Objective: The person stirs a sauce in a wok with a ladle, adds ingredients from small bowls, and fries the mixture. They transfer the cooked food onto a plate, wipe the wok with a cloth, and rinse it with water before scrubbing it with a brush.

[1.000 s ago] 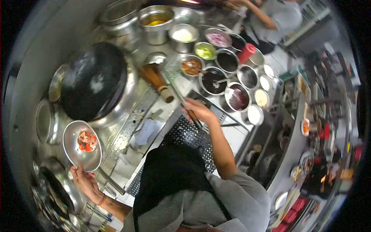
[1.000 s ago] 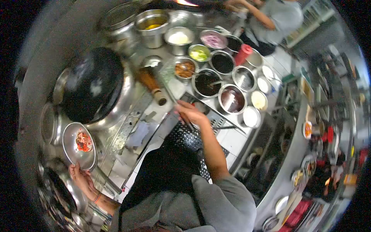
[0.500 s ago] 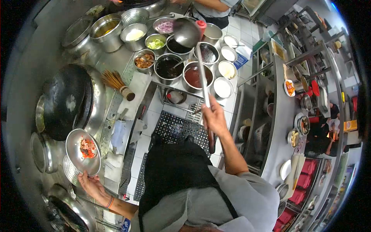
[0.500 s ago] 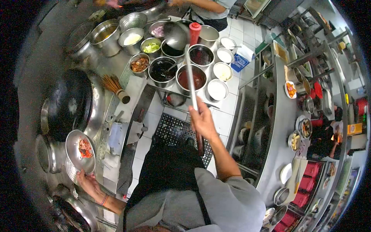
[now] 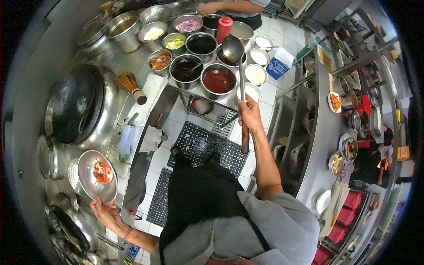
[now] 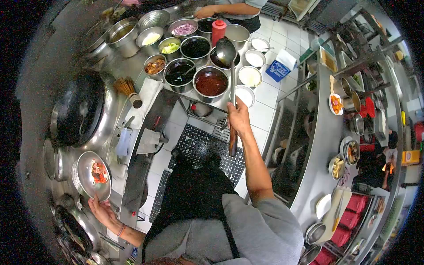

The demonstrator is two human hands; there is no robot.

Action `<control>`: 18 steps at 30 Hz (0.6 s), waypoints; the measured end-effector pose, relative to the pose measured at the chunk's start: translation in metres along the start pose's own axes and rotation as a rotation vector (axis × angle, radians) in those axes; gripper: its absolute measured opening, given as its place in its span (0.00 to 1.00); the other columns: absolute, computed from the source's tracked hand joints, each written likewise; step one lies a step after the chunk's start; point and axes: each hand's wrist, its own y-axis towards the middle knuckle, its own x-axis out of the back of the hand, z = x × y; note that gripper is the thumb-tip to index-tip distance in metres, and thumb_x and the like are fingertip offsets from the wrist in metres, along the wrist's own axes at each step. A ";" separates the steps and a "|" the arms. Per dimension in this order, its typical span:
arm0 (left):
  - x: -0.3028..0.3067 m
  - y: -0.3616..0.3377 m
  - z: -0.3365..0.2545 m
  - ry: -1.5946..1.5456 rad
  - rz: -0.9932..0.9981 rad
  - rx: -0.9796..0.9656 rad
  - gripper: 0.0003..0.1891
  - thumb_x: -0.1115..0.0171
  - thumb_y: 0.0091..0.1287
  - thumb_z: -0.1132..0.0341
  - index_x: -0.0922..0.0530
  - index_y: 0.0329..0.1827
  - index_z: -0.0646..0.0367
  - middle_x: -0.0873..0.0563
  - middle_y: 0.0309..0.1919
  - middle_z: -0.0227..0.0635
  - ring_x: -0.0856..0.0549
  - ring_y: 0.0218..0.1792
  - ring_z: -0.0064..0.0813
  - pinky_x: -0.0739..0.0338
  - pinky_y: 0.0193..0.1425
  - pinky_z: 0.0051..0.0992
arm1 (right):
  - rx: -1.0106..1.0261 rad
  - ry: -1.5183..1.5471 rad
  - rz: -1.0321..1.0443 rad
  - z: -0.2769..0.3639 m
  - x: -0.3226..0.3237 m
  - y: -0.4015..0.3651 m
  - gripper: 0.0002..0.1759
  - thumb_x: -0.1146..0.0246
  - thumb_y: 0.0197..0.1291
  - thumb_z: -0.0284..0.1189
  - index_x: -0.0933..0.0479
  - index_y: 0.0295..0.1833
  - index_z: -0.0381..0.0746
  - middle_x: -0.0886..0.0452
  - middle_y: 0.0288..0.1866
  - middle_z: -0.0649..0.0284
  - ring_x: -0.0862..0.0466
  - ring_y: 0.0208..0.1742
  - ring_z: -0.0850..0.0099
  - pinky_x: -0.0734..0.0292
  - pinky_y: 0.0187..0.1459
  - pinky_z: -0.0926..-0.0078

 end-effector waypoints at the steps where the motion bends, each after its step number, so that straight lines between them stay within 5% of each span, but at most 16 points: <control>1: 0.004 -0.003 -0.001 0.000 -0.010 -0.006 0.07 0.41 0.68 0.68 0.32 0.41 0.54 0.23 0.24 0.30 0.25 0.13 0.21 0.31 0.16 0.17 | 0.001 0.002 0.011 -0.001 0.001 0.003 0.15 0.47 0.67 0.27 0.28 0.56 0.32 0.31 0.18 0.66 0.32 0.11 0.78 0.36 0.12 0.77; 4: 0.012 0.000 -0.002 0.041 -0.049 -0.004 0.07 0.41 0.68 0.68 0.33 0.41 0.54 0.24 0.24 0.30 0.25 0.13 0.21 0.31 0.16 0.17 | -0.058 0.211 0.042 0.002 0.004 0.006 0.06 0.47 0.67 0.27 0.28 0.41 0.35 0.32 0.19 0.69 0.34 0.12 0.80 0.36 0.11 0.79; 10: 0.020 0.040 -0.017 0.050 -0.064 -0.061 0.08 0.41 0.67 0.68 0.31 0.43 0.55 0.22 0.29 0.27 0.27 0.16 0.16 0.30 0.19 0.17 | -0.076 0.442 -0.003 0.037 0.006 -0.011 0.06 0.42 0.63 0.29 0.29 0.41 0.39 0.30 0.24 0.71 0.37 0.13 0.84 0.43 0.11 0.84; 13: -0.004 0.072 -0.050 0.127 -0.055 -0.053 0.10 0.38 0.66 0.66 0.27 0.46 0.57 0.19 0.36 0.29 0.21 0.32 0.14 0.29 0.27 0.17 | -0.117 0.382 0.039 0.071 -0.003 -0.025 0.05 0.43 0.65 0.32 0.29 0.43 0.43 0.30 0.26 0.75 0.39 0.14 0.89 0.52 0.10 0.89; 18: -0.068 0.184 -0.063 0.109 0.145 -0.097 0.10 0.40 0.67 0.65 0.25 0.44 0.62 0.18 0.34 0.37 0.17 0.24 0.24 0.22 0.25 0.19 | -0.211 0.794 0.597 0.111 -0.074 -0.025 0.20 0.52 0.70 0.28 0.39 0.65 0.33 0.32 0.31 0.65 0.38 0.12 0.86 0.45 0.05 0.88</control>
